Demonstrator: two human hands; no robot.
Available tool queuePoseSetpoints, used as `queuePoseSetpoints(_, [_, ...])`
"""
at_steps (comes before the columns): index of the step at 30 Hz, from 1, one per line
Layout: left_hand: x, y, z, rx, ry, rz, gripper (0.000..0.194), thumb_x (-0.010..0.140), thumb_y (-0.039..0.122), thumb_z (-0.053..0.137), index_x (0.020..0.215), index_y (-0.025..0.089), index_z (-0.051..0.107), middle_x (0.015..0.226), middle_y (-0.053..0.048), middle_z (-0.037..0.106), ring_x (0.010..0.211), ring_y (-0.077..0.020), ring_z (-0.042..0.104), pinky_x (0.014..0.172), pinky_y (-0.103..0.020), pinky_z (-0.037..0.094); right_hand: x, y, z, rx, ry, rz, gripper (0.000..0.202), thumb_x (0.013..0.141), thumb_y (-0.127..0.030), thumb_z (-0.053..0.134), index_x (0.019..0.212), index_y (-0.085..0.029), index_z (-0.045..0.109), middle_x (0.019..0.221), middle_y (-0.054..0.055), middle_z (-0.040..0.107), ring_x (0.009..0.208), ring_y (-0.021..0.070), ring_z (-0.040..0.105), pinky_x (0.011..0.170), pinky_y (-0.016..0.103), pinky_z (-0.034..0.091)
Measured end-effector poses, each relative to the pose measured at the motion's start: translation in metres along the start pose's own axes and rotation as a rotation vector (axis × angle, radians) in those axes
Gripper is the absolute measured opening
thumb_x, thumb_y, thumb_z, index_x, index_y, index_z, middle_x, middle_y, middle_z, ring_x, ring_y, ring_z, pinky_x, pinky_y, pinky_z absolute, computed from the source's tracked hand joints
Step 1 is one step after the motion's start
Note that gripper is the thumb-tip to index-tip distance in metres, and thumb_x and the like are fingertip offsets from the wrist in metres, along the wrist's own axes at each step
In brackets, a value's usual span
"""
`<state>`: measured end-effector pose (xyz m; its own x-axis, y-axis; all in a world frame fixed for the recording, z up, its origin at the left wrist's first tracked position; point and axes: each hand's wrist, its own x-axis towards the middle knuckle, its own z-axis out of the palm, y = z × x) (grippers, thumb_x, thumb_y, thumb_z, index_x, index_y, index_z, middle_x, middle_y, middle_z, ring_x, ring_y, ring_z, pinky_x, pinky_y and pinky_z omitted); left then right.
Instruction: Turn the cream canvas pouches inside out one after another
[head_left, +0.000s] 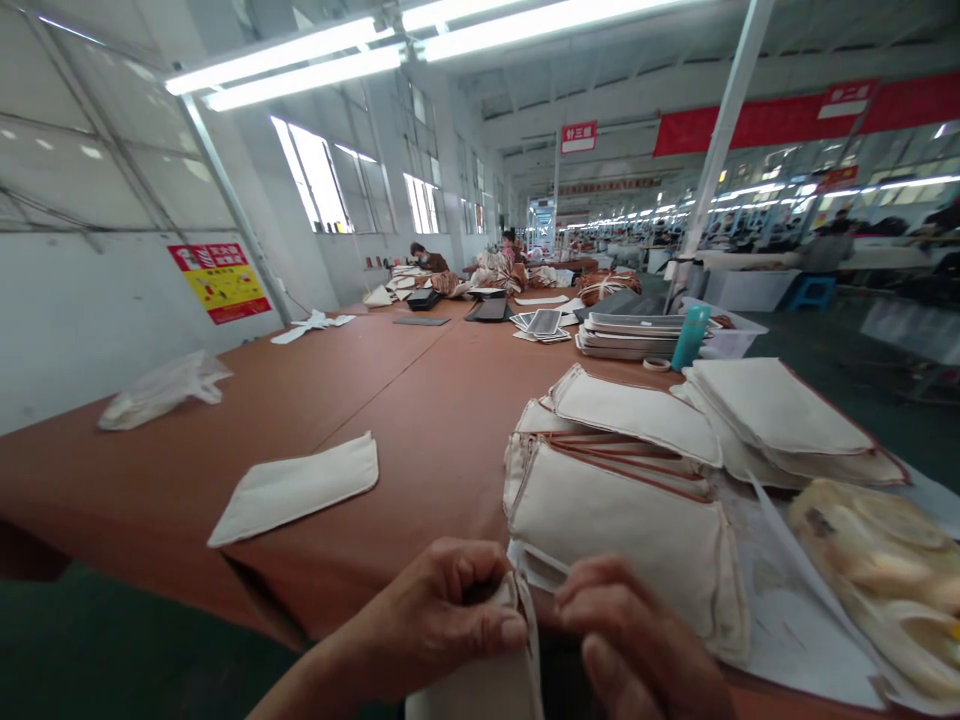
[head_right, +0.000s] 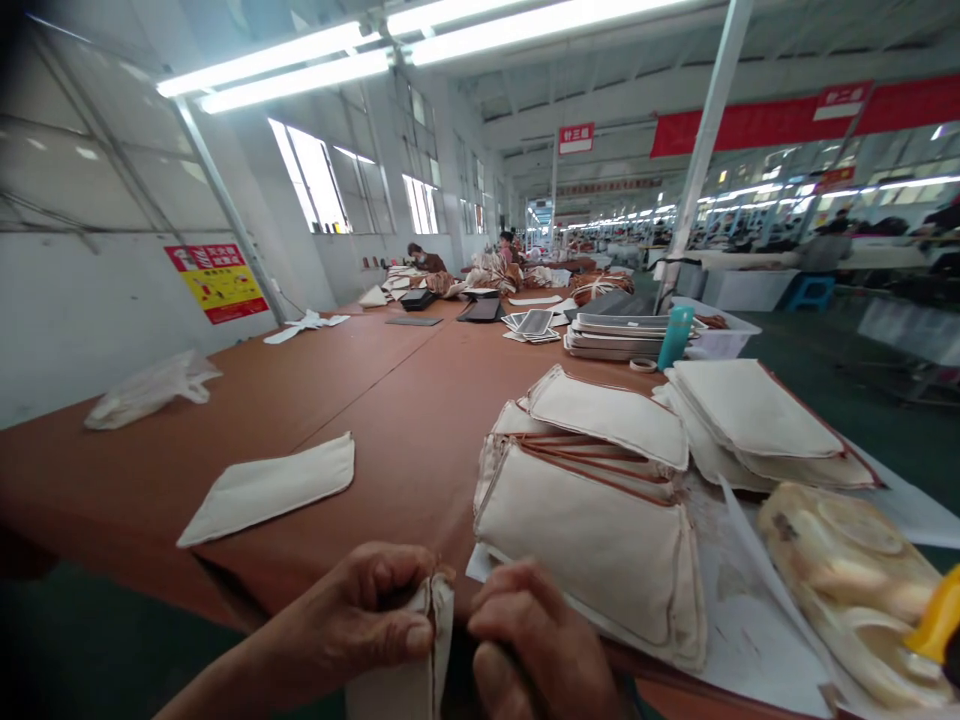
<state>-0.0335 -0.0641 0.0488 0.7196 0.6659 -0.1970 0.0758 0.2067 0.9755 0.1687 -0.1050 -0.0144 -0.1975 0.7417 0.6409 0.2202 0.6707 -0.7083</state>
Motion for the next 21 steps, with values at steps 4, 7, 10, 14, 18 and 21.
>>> queuePoseSetpoints(4, [-0.003,0.002,0.002,-0.041,-0.041,-0.004,0.038,0.077,0.046,0.073,0.082,0.011,0.06,0.072,0.002,0.041,0.064,-0.0096,0.031,0.057,-0.021,0.023,0.026,0.003,-0.01,0.242,-0.197,0.17,0.026,0.091,-0.025,0.053,0.116,-0.021,0.053,0.118,0.011,0.056,0.11,0.0245,0.054,0.094,0.033,0.046])
queuePoseSetpoints(7, [-0.007,0.0,-0.001,0.042,-0.023,-0.038,0.042,0.075,0.05,0.073,0.08,0.011,0.057,0.071,0.002,0.04,0.063,-0.0094,0.029,0.054,-0.023,0.019,0.032,0.01,-0.002,0.53,-0.397,0.391,0.023,0.091,-0.036,0.057,0.106,-0.019,0.054,0.093,0.004,0.056,0.083,0.017,0.053,0.073,0.026,0.046])
queuePoseSetpoints(10, [-0.01,-0.002,-0.008,0.135,-0.024,-0.091,0.041,0.074,0.047,0.075,0.073,0.014,0.052,0.066,0.004,0.035,0.06,-0.0084,0.025,0.051,-0.024,0.016,0.031,0.021,0.006,0.712,-0.5,0.491,0.029,0.088,-0.043,0.063,0.086,-0.016,0.054,0.076,-0.001,0.047,0.068,0.012,0.04,0.062,0.023,0.036])
queuePoseSetpoints(14, [-0.007,-0.006,-0.015,0.209,0.001,-0.127,0.039,0.072,0.045,0.078,0.076,0.014,0.054,0.066,0.005,0.038,0.059,-0.0079,0.027,0.049,-0.022,0.018,0.027,0.03,0.009,0.737,-0.473,0.515,0.031,0.088,-0.042,0.064,0.077,-0.014,0.053,0.073,-0.001,0.045,0.066,0.011,0.035,0.059,0.023,0.03])
queuePoseSetpoints(18, [0.0,-0.013,-0.013,0.1,0.0,-0.123,0.041,0.069,0.046,0.079,0.078,0.014,0.056,0.069,0.005,0.045,0.06,-0.008,0.033,0.051,-0.02,0.022,0.027,0.03,0.004,0.691,-0.459,0.555,0.035,0.091,-0.044,0.057,0.072,-0.015,0.052,0.072,-0.001,0.043,0.068,0.0123,0.036,0.061,0.024,0.031])
queuePoseSetpoints(21, [0.003,-0.015,-0.009,0.046,0.032,-0.151,0.038,0.073,0.047,0.074,0.076,0.013,0.057,0.068,0.003,0.047,0.058,-0.0078,0.033,0.051,-0.02,0.023,0.027,0.026,0.0,0.636,-0.464,0.585,0.038,0.091,-0.049,0.055,0.073,-0.015,0.052,0.071,-0.002,0.041,0.067,0.0123,0.034,0.061,0.024,0.031])
